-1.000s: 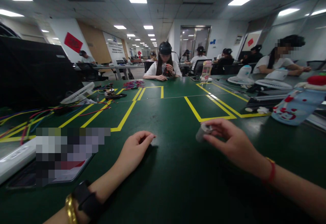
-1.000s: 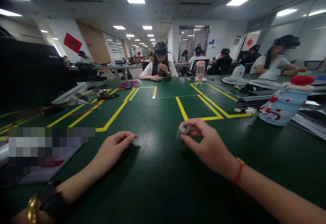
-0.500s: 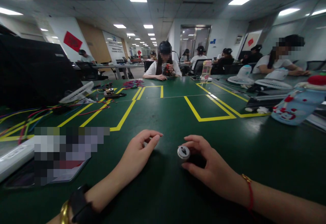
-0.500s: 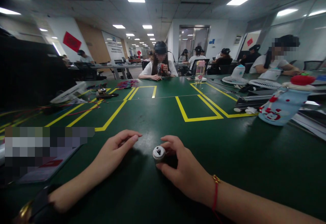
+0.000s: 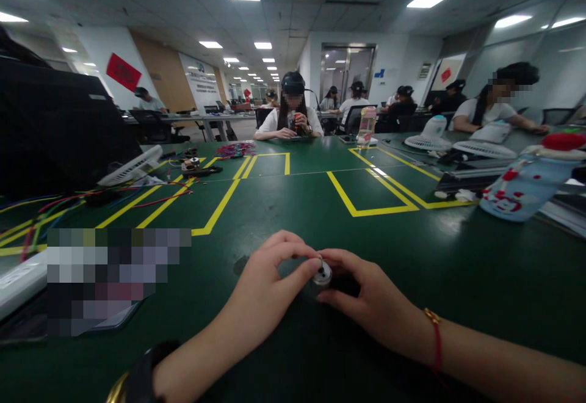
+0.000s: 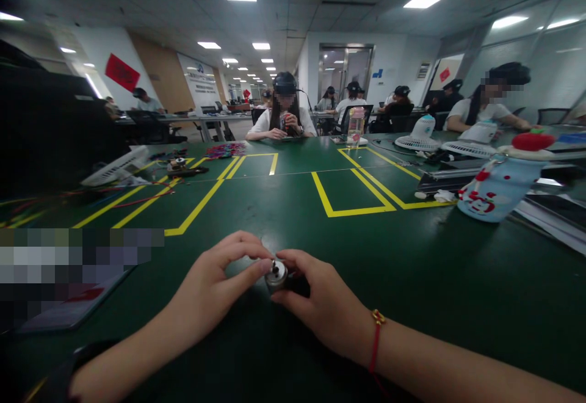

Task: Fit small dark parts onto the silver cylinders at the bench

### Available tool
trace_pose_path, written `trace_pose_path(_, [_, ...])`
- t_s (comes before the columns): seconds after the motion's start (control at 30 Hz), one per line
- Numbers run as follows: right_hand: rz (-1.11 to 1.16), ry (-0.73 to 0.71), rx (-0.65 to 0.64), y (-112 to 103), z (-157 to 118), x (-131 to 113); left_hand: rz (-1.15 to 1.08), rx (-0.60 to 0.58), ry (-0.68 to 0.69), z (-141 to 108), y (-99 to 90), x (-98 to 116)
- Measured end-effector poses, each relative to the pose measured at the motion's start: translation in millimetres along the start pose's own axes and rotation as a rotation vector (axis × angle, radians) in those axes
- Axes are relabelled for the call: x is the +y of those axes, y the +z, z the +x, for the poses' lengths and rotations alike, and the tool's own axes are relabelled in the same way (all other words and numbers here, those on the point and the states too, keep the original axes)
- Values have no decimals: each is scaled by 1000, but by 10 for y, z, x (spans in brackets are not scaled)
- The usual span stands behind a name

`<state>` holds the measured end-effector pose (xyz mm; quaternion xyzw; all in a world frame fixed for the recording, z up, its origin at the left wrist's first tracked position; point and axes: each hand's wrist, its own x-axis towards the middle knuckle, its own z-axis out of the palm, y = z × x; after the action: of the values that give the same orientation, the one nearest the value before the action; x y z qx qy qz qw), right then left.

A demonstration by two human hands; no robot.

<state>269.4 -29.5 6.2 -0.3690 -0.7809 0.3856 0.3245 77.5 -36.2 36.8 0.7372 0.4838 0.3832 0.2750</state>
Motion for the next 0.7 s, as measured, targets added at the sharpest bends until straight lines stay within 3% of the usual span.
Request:
trace_pose_path(0.13, [-58,-12,16,-5,-23,-24,17,81,-29,-46,-55,-105])
trace_pose_path(0.33, [-105,-13,47,-11,-59,8,237,-151,-22,-105,13,-330])
trace_pose_path(0.43, [-129,-17,59,9,-74,23,337,-195,6,-111,68,-360])
trace_pose_path(0.53, [-150,-16,44,10,-71,9,295,-212,-4,-98,49,-357])
trace_pose_path(0.63, [-187,25,97,-141,-12,19,158,-186,-50,-71,-59,-370])
trace_pose_path(0.7, [-268,120,245,-395,52,97,100,-109,-106,-51,-156,-407])
